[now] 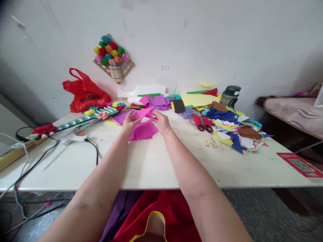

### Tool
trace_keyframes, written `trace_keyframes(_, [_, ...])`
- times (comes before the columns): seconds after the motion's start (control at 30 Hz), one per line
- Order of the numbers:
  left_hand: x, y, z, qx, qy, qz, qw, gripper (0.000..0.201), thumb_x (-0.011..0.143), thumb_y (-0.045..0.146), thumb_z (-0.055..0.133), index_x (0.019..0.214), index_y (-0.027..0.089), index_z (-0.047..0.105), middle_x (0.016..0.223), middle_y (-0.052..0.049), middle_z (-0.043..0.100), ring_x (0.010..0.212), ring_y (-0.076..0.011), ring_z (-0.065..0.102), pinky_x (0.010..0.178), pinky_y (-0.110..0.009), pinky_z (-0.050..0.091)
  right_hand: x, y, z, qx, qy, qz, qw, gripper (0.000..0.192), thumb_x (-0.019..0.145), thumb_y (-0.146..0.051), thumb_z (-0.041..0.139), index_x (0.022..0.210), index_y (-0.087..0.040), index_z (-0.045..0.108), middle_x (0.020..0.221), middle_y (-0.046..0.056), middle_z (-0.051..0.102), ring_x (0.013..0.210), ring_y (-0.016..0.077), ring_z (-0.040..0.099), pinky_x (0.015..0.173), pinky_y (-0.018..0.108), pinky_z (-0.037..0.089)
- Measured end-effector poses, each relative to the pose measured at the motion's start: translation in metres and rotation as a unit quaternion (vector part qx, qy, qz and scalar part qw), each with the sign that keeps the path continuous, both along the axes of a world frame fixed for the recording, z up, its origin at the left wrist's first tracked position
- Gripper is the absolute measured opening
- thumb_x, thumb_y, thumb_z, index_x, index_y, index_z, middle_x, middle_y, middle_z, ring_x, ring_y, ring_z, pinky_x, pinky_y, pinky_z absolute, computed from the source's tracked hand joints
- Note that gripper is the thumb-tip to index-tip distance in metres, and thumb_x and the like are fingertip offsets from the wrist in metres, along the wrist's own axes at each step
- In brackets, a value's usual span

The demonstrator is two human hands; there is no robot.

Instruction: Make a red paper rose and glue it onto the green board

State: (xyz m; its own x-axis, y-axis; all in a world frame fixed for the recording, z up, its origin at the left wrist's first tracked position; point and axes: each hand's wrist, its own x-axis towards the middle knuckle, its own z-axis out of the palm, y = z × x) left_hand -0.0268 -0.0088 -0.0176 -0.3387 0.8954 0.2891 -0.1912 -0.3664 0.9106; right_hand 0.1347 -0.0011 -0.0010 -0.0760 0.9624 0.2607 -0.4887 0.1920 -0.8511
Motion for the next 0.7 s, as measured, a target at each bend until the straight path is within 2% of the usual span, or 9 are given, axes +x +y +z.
trace_keyframes(0.07, [0.0002, -0.0039, 0.0023, -0.004, -0.038, -0.04, 0.998, 0.062, 0.058, 0.014, 0.079, 0.117, 0.016, 0.058, 0.082, -0.004, 0.065, 0.077, -0.0174, 0.066, 0.081, -0.033, 0.052, 0.0009, 0.0006, -0.0013, -0.016, -0.006, -0.004, 1.0, 0.018, 0.068, -0.032, 0.062, 0.078, -0.018, 0.067, 0.098, 0.007, 0.068, 0.098, 0.0201, 0.06, 0.075, 0.032, 0.054])
trace_keyframes(0.13, [-0.0003, -0.0064, 0.0042, -0.008, -0.063, -0.064, 0.996, 0.057, 0.061, 0.015, 0.077, 0.115, 0.014, 0.059, 0.076, -0.002, 0.064, 0.068, -0.0146, 0.066, 0.08, -0.033, 0.052, 0.0017, 0.0015, -0.0031, -0.026, -0.006, -0.007, 1.0, 0.017, 0.066, -0.03, 0.065, 0.077, -0.017, 0.067, 0.094, 0.006, 0.068, 0.09, 0.0186, 0.061, 0.071, 0.031, 0.054])
trace_keyframes(0.4, [-0.0033, -0.0057, 0.0062, -0.039, -0.087, -0.09, 0.991, 0.022, 0.065, 0.01, 0.072, 0.086, 0.011, 0.066, 0.066, -0.002, 0.065, 0.053, -0.0115, 0.062, 0.072, -0.033, 0.055, 0.0018, 0.0056, -0.0085, -0.051, 0.004, -0.028, 0.998, 0.015, 0.059, -0.021, 0.073, 0.071, -0.015, 0.066, 0.076, 0.004, 0.068, 0.066, 0.0133, 0.061, 0.062, 0.029, 0.054])
trace_keyframes(0.5, [-0.0045, -0.0066, 0.006, -0.039, -0.102, -0.13, 0.985, 0.018, 0.066, 0.007, 0.07, 0.083, 0.011, 0.067, 0.066, -0.003, 0.066, 0.053, -0.0116, 0.063, 0.072, -0.032, 0.056, 0.001, 0.0061, -0.0088, -0.048, 0.003, -0.032, 0.998, 0.018, 0.058, -0.014, 0.071, 0.075, -0.016, 0.063, 0.073, 0.0, 0.066, 0.063, 0.0119, 0.061, 0.06, 0.028, 0.054])
trace_keyframes(0.7, [-0.0058, -0.0087, 0.0056, -0.053, -0.144, -0.202, 0.967, 0.017, 0.071, 0.001, 0.061, 0.083, 0.012, 0.069, 0.077, -0.007, 0.069, 0.063, -0.0145, 0.067, 0.086, -0.036, 0.054, -0.0023, 0.0034, -0.0068, -0.054, -0.051, -0.052, 0.996, 0.034, 0.057, -0.01, 0.068, 0.088, -0.018, 0.058, 0.074, -0.002, 0.064, 0.064, 0.0122, 0.061, 0.051, 0.022, 0.049])
